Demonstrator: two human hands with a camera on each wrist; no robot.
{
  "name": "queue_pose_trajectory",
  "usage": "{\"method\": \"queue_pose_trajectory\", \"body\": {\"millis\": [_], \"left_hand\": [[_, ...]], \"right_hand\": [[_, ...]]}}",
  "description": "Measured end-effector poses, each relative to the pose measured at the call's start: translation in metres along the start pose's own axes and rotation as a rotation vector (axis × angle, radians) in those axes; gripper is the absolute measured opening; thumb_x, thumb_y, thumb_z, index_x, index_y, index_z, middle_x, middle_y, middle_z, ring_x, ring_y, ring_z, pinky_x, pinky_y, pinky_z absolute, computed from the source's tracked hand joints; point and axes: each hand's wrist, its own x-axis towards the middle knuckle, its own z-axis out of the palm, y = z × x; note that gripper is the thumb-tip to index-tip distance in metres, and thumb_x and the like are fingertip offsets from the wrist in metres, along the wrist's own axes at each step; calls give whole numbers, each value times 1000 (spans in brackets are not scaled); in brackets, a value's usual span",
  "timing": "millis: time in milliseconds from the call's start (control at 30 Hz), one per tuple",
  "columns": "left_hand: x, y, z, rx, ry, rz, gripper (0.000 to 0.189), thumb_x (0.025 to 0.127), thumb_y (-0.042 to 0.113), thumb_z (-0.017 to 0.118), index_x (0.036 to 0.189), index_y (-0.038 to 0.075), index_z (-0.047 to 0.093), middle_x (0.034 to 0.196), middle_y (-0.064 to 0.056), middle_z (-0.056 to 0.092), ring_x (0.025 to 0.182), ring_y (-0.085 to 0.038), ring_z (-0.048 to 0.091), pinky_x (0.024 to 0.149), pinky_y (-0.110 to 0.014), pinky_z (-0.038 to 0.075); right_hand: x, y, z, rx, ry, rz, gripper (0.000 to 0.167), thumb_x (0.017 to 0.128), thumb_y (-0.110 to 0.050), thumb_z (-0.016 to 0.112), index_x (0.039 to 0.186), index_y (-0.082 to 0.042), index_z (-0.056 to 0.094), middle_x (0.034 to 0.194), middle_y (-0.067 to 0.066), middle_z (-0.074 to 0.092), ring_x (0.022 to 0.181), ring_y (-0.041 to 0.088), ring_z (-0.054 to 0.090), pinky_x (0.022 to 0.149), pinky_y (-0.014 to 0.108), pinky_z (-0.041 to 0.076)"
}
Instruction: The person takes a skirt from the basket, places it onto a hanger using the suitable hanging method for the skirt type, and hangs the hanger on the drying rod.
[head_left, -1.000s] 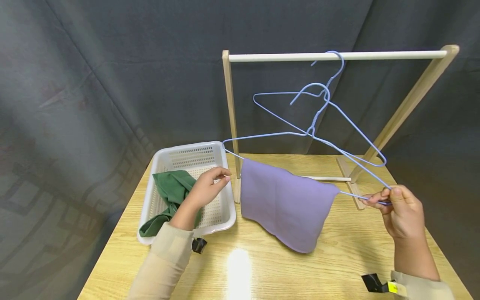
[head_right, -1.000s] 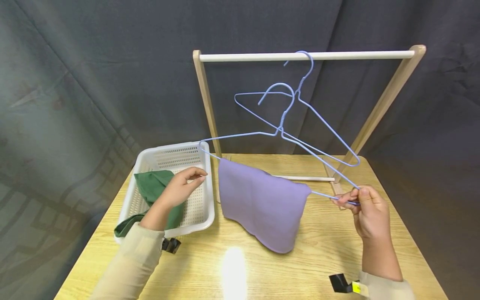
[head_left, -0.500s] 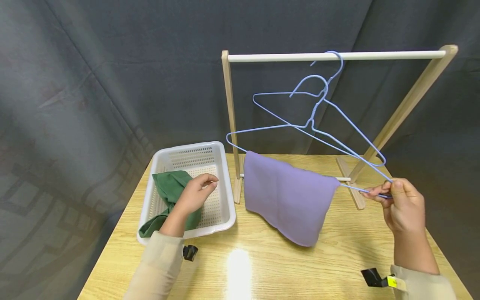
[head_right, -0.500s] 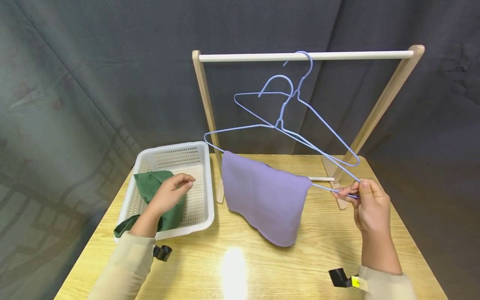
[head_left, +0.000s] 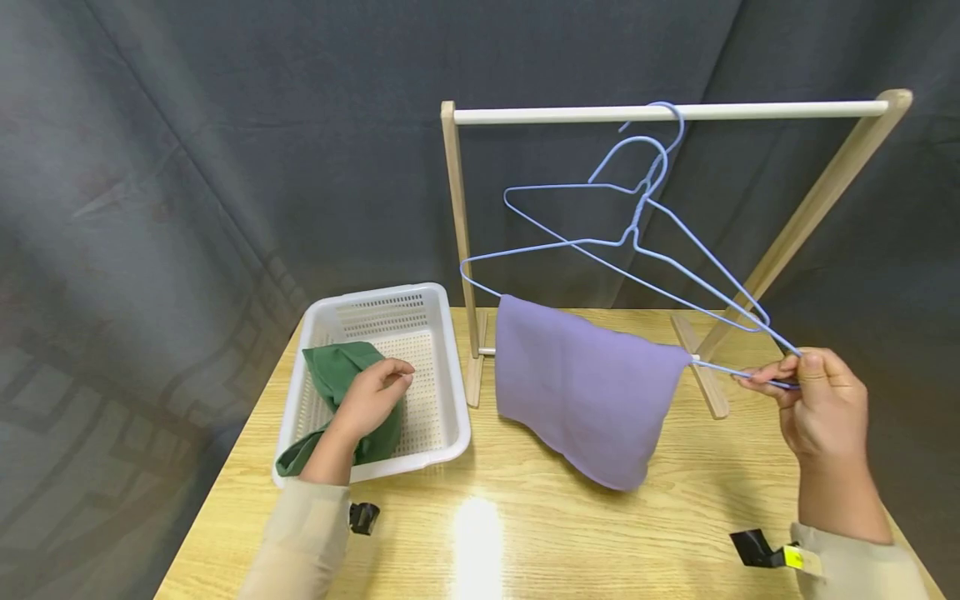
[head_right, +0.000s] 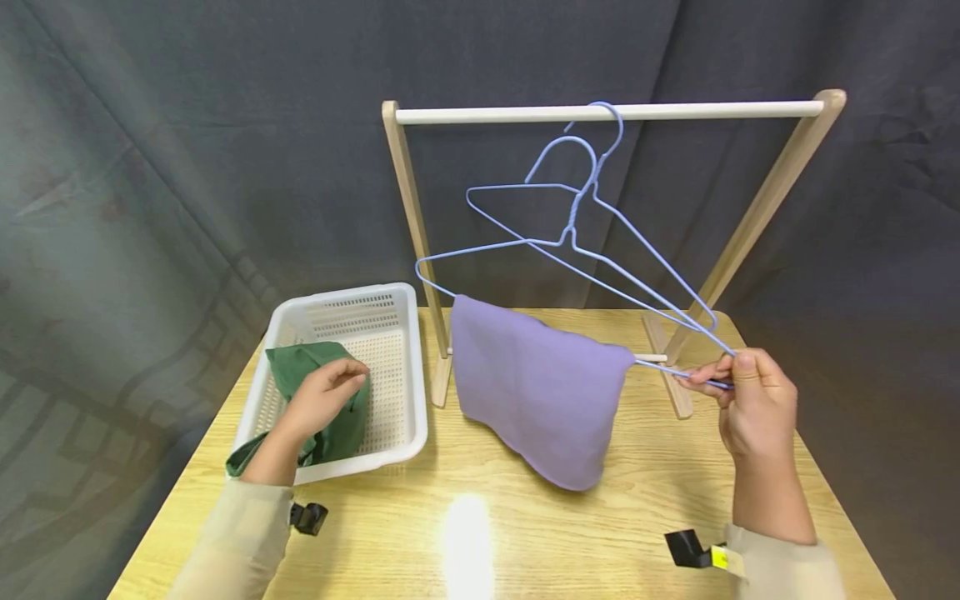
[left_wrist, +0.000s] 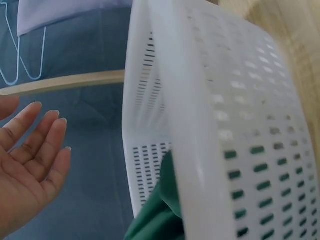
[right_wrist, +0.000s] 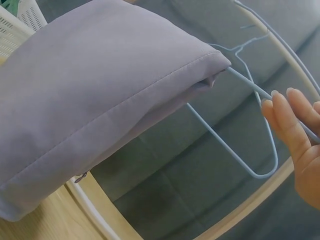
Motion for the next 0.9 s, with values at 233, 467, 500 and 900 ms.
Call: {"method": "queue_pose_trajectory", "body": {"millis": [233, 467, 500, 900], "left_hand": [[-5, -12, -3, 17, -9, -33, 26, 90, 22, 45, 110, 6, 52, 107, -10, 53, 101, -29, 48, 75, -40, 43], [-8, -19, -6, 36, -16, -65, 28, 91, 20, 45, 111, 3, 51, 110, -14, 51, 103, -31, 46, 80, -43, 40], [-9, -19, -7, 37, -17, -70, 27, 91, 20, 45, 111, 3, 51, 110, -14, 51, 103, -31, 46, 80, -44, 40], [-15, -28, -8, 95, -46, -117, 24, 90, 17, 45, 108, 2, 52, 102, -12, 51, 91, -27, 49, 69, -39, 42]], "right_hand": [[1, -3, 1, -1, 56, -7, 26, 89, 6, 28, 73, 21, 42, 61, 31, 53, 59, 39, 59, 55, 42, 48], [2, -4, 1, 11, 68, -27, 27, 90, 6, 26, 73, 21, 41, 60, 32, 52, 58, 40, 58, 54, 42, 48], [3, -5, 1, 9, 71, -29, 27, 90, 6, 27, 72, 21, 41, 60, 32, 52, 58, 40, 58, 54, 42, 48], [7, -3, 6, -161, 160, -95, 23, 88, 2, 36, 70, 16, 42, 56, 26, 53, 53, 32, 59, 49, 37, 48]]}}
